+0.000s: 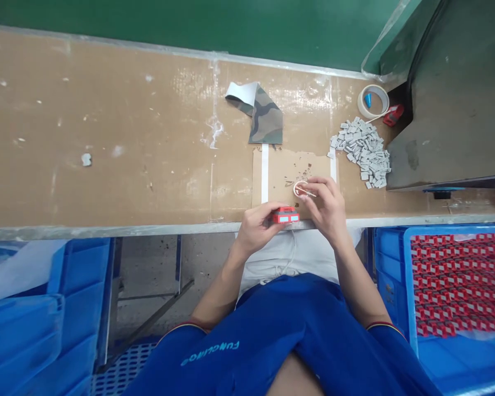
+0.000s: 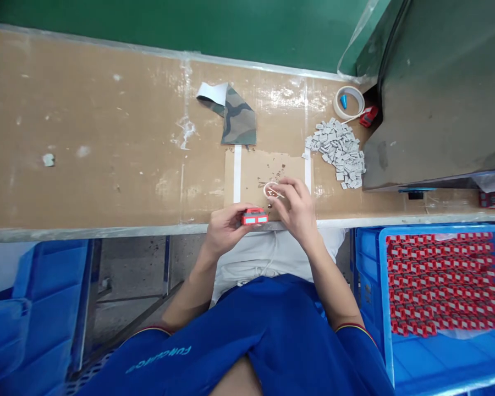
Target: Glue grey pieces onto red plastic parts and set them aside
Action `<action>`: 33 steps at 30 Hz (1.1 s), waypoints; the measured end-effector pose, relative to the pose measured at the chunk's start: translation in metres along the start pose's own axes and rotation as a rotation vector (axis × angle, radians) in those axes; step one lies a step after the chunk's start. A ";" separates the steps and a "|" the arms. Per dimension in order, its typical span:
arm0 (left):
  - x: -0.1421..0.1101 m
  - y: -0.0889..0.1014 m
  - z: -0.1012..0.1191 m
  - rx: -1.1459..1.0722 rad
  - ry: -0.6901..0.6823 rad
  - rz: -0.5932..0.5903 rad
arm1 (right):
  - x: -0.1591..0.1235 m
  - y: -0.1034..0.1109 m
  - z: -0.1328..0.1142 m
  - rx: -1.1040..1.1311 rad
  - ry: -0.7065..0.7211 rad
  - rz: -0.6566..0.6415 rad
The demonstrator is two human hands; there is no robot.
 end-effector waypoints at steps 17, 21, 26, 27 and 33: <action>0.005 -0.002 0.007 -0.195 -0.057 -0.112 | 0.078 0.017 0.090 -0.437 -0.075 -0.261; 0.006 -0.004 0.004 -0.359 0.002 -0.157 | 0.049 0.058 0.022 -0.262 -0.027 0.034; 0.007 -0.006 0.003 -0.411 0.032 -0.214 | 0.000 0.044 -0.060 0.012 -0.021 -0.030; 0.007 -0.006 0.003 -0.407 0.029 -0.213 | -0.006 0.034 -0.067 0.071 -0.025 -0.070; 0.006 -0.006 0.003 -0.420 0.032 -0.226 | -0.016 0.008 -0.060 0.168 -0.056 -0.104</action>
Point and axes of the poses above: each hand's wrist, its own x-axis towards the middle knuckle, its own y-axis out of the back of the hand, z = x × y, the point moved 8 cm from there along x, towards the middle knuckle, and after that the axes turned 6 degrees about y, right-handed, at the moved point
